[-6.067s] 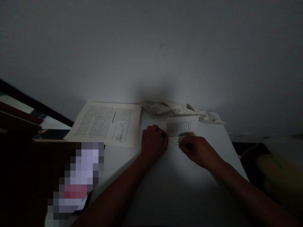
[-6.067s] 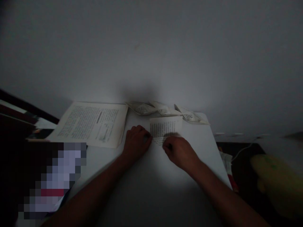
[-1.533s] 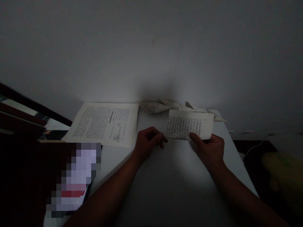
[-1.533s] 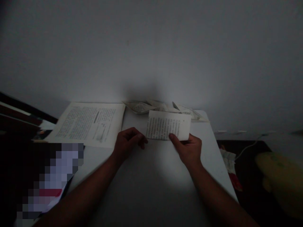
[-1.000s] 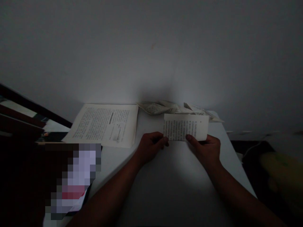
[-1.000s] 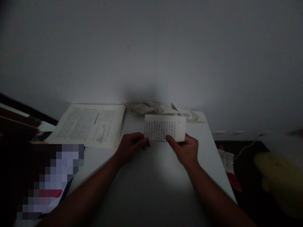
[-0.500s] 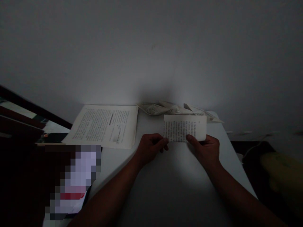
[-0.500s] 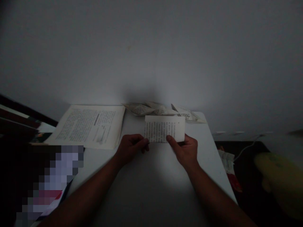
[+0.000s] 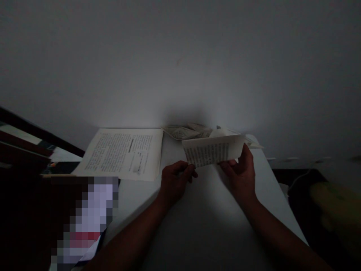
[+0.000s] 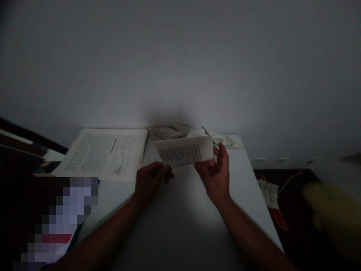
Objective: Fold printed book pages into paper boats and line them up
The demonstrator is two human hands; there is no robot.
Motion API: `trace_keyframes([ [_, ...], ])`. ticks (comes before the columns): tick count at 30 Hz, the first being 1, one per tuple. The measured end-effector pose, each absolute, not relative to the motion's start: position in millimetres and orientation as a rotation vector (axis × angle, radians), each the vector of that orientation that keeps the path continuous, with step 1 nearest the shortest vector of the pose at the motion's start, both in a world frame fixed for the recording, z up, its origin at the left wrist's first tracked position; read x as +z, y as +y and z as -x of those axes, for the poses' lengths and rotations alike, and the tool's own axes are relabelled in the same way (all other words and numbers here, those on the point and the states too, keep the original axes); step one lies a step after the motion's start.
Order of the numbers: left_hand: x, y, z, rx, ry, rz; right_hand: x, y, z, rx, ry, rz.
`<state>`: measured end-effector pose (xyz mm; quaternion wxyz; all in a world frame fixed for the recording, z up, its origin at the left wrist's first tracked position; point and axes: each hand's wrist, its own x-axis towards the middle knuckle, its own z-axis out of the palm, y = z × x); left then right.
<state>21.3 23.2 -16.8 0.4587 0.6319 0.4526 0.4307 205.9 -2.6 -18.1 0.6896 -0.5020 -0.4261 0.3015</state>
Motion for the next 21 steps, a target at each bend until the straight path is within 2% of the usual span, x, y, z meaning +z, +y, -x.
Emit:
trace_keyframes([
  [6,-13.7,16.1,-27.3,1.178,1.163,-1.756,-21.9,-3.4,-198.2,1.168,-0.982,1.115],
  [9,-11.9,13.9,-29.9,1.26,1.011,-1.965,-21.3,-3.4,-191.9,1.324,-1.005,1.094],
  [13,-10.4,13.0,-33.1,1.323,0.819,-2.046,-21.6,-2.2,-189.8,1.384,-0.955,1.031],
  [21,-13.2,15.4,-32.3,1.215,0.796,-2.03,-35.8,0.8,-199.1,1.296,-0.931,1.101],
])
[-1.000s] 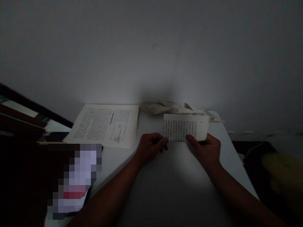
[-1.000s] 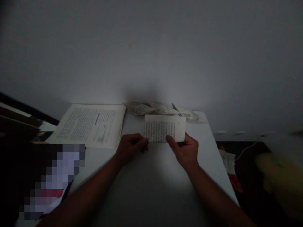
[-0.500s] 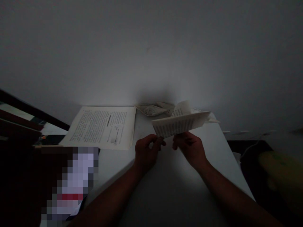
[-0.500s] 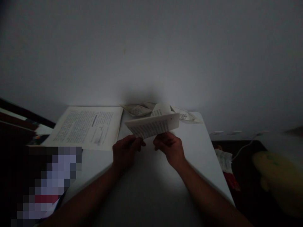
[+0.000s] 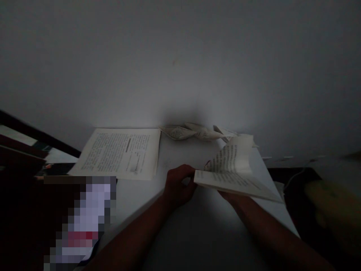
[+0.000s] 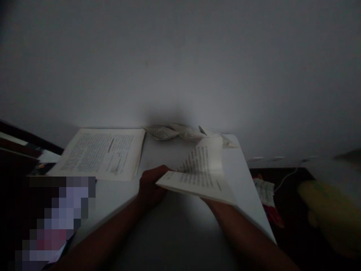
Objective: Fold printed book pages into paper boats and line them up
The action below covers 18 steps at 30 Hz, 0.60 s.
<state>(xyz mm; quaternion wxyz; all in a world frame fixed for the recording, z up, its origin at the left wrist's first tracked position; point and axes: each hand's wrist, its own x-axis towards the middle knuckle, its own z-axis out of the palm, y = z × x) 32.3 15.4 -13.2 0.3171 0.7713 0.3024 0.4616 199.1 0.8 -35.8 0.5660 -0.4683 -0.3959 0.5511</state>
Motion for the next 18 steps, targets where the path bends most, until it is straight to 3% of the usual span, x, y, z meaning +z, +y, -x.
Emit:
trace_keyframes([
  [11,-11.6,16.4,-27.4,1.165,1.107,-1.876,-20.8,0.8,-204.0,1.293,-0.676,0.931],
  [18,-15.7,23.0,-19.9,1.291,1.137,-1.448,-18.7,9.4,-228.8,1.211,-0.519,0.841],
])
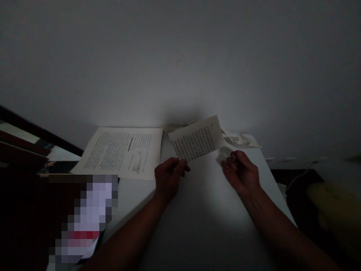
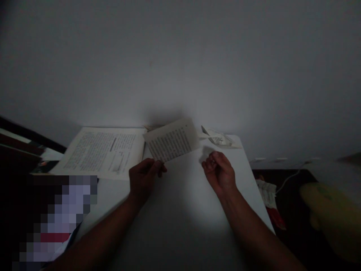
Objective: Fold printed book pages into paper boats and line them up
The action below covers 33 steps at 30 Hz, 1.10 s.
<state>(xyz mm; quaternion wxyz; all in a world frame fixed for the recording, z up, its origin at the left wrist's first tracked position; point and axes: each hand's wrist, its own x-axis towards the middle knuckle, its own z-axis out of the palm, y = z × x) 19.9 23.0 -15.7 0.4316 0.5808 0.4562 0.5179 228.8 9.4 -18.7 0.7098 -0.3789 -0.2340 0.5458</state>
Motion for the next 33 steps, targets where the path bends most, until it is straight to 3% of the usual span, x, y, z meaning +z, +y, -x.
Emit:
trace_keyframes([
  [10,-16.0,20.5,-22.7,1.205,1.086,-1.62,-33.8,0.7,-211.6,1.29,-0.915,0.96],
  [22,-10.8,19.1,-22.7,1.188,0.967,-1.907,-17.4,1.6,-212.7,1.198,-0.814,0.892],
  [33,-12.5,17.0,-25.4,0.819,0.769,-1.826,-26.9,-9.3,-216.8,1.215,-1.144,1.184],
])
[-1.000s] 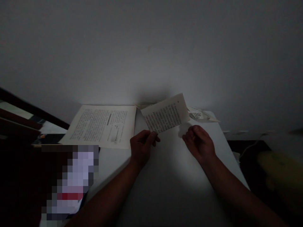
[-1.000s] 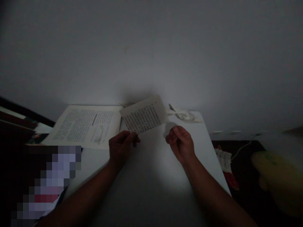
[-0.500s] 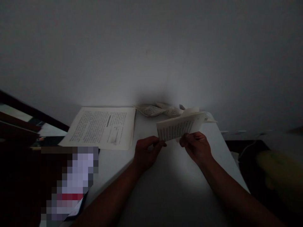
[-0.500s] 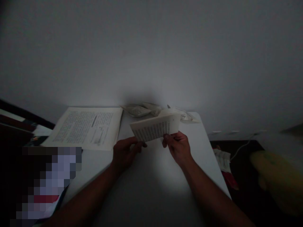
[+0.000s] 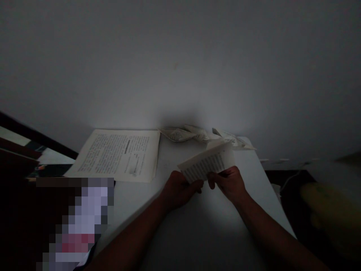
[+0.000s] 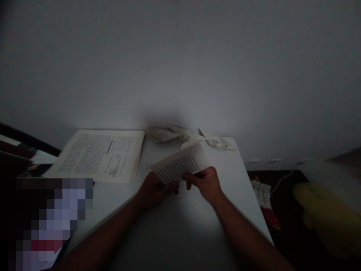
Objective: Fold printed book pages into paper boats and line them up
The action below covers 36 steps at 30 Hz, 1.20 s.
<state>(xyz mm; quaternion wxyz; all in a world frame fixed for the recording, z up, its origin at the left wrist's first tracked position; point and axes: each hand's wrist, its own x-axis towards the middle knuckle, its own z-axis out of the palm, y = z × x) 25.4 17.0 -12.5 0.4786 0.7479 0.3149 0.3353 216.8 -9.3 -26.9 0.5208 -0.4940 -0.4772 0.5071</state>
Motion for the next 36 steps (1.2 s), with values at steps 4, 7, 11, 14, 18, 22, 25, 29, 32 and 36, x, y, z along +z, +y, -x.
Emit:
trace_keyframes([
  [4,-17.0,17.5,-28.6,0.771,0.789,-1.689,-33.1,-10.6,-218.0,1.135,-1.046,1.195],
  [7,-19.9,17.8,-30.7,0.723,0.785,-1.638,-35.0,-9.6,-216.6,1.108,-0.906,1.114],
  [11,-21.4,17.0,-30.3,0.738,0.763,-1.582,-28.2,-5.5,-211.3,1.103,-0.753,1.013],
  [14,-22.3,16.7,-29.1,0.788,0.731,-1.556,-22.7,-2.8,-211.3,1.12,-0.639,0.927],
  [18,-21.7,16.8,-29.2,0.872,0.746,-1.424,-22.9,-2.8,-217.2,1.201,-0.68,0.834],
  [22,-20.5,17.0,-30.1,0.984,0.733,-1.329,-25.0,-6.9,-211.2,1.351,-1.032,0.892],
  [25,-21.9,17.3,-29.2,1.014,0.739,-1.34,-21.3,-9.9,-200.1,1.409,-1.201,0.954],
  [29,-22.2,18.0,-28.9,0.933,0.73,-1.428,-18.4,-12.3,-197.9,1.278,-1.226,1.032],
  [32,-19.0,18.5,-30.3,0.909,0.746,-1.512,-21.9,-13.1,-204.8,1.162,-1.209,1.137],
  [36,-15.3,19.1,-31.1,0.946,0.931,-1.534,-25.3,-11.3,-207.0,1.114,-1.152,1.204],
])
